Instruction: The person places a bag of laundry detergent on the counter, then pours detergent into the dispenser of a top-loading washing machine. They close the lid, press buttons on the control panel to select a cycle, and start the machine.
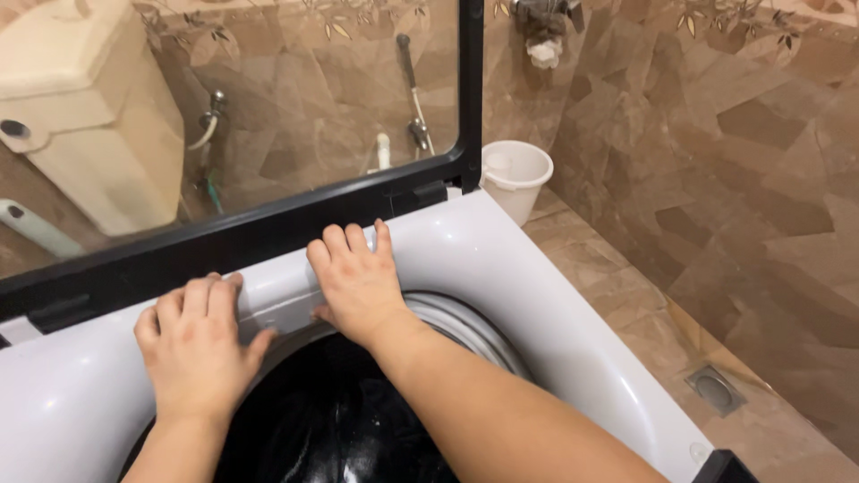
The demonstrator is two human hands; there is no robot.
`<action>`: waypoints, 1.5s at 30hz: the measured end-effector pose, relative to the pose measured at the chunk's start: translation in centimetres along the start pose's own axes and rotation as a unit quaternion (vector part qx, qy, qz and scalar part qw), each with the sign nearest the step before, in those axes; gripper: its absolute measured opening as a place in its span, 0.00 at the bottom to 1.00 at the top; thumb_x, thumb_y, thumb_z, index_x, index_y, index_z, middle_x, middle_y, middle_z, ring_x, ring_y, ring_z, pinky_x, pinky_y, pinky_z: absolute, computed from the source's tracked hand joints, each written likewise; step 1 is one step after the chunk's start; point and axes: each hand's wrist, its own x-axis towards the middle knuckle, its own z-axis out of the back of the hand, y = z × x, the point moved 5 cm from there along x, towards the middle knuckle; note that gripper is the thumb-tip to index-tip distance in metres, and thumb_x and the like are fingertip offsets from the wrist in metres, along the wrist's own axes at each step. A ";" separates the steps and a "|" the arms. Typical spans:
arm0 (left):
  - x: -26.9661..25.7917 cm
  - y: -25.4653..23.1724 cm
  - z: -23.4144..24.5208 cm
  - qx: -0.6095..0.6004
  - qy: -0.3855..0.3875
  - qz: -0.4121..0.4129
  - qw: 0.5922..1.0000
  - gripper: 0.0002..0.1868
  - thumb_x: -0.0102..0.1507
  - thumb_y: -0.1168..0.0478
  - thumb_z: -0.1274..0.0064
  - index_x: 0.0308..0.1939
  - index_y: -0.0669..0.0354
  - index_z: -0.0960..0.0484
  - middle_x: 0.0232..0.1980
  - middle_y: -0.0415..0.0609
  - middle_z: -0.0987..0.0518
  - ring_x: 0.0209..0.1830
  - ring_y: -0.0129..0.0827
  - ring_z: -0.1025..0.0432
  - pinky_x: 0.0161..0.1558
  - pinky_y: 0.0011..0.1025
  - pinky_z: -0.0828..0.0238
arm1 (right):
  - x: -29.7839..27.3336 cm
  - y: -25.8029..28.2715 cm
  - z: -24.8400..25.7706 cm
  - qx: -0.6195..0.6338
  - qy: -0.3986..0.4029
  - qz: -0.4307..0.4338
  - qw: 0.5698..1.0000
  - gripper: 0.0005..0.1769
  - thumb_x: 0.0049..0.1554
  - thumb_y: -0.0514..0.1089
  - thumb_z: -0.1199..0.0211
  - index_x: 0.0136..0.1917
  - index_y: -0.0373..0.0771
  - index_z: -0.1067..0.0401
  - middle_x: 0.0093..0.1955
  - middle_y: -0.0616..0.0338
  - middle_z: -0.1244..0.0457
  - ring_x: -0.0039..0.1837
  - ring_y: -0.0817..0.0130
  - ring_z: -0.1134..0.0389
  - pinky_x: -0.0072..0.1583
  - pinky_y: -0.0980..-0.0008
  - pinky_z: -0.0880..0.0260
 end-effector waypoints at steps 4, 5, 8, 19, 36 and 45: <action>-0.3 0.8 1.2 -0.074 0.045 -0.017 0.996 0.54 0.36 0.44 0.27 0.66 0.47 0.26 0.69 0.43 0.27 0.70 0.41 0.36 0.70 0.44 0.45 | -0.5 0.2 -0.4 -0.025 0.037 -0.019 0.999 0.43 0.38 0.55 0.20 0.61 0.41 0.35 0.62 0.54 0.42 0.70 0.53 0.42 0.76 0.32 0.53; 0.1 1.2 1.2 -0.086 0.080 -0.016 0.993 0.56 0.35 0.44 0.26 0.68 0.45 0.28 0.71 0.43 0.29 0.71 0.41 0.38 0.71 0.44 0.46 | -0.9 0.3 -0.4 -0.013 0.034 -0.022 0.999 0.47 0.39 0.57 0.21 0.65 0.40 0.38 0.67 0.51 0.45 0.72 0.49 0.45 0.75 0.31 0.55; 1.0 2.2 1.8 -0.087 0.148 -0.032 0.985 0.62 0.37 0.42 0.25 0.73 0.44 0.37 0.73 0.44 0.34 0.75 0.38 0.43 0.73 0.46 0.51 | -2.8 1.6 -0.6 -0.001 0.038 0.031 0.999 0.55 0.42 0.60 0.24 0.75 0.42 0.45 0.79 0.48 0.54 0.79 0.43 0.55 0.73 0.28 0.61; -1.0 2.2 1.6 0.046 0.223 -0.061 0.972 0.69 0.44 0.33 0.33 0.80 0.49 0.53 0.83 0.42 0.50 0.81 0.35 0.59 0.75 0.55 0.65 | -3.7 4.8 -3.6 -0.135 0.090 0.223 0.961 0.45 0.54 0.52 0.36 0.82 0.62 0.48 0.89 0.62 0.67 0.88 0.53 0.69 0.79 0.32 0.68; -3.9 -0.5 2.6 0.158 0.248 -0.100 0.951 0.19 0.59 0.32 0.43 0.48 0.27 0.17 0.80 0.31 0.39 0.87 0.33 0.55 0.82 0.57 0.66 | -7.4 -1.4 2.4 -0.178 0.279 0.038 0.943 0.17 0.59 0.45 0.44 0.59 0.43 0.23 0.78 0.48 0.49 0.85 0.45 0.60 0.78 0.27 0.69; -4.8 -3.1 2.3 -0.031 0.271 0.077 0.959 0.64 0.49 0.29 0.34 0.79 0.51 0.49 0.84 0.43 0.53 0.85 0.37 0.64 0.77 0.56 0.67 | -8.2 4.5 5.6 0.266 0.041 -0.012 0.963 0.26 0.62 0.55 0.45 0.68 0.41 0.29 0.67 0.49 0.35 0.70 0.51 0.35 0.74 0.41 0.42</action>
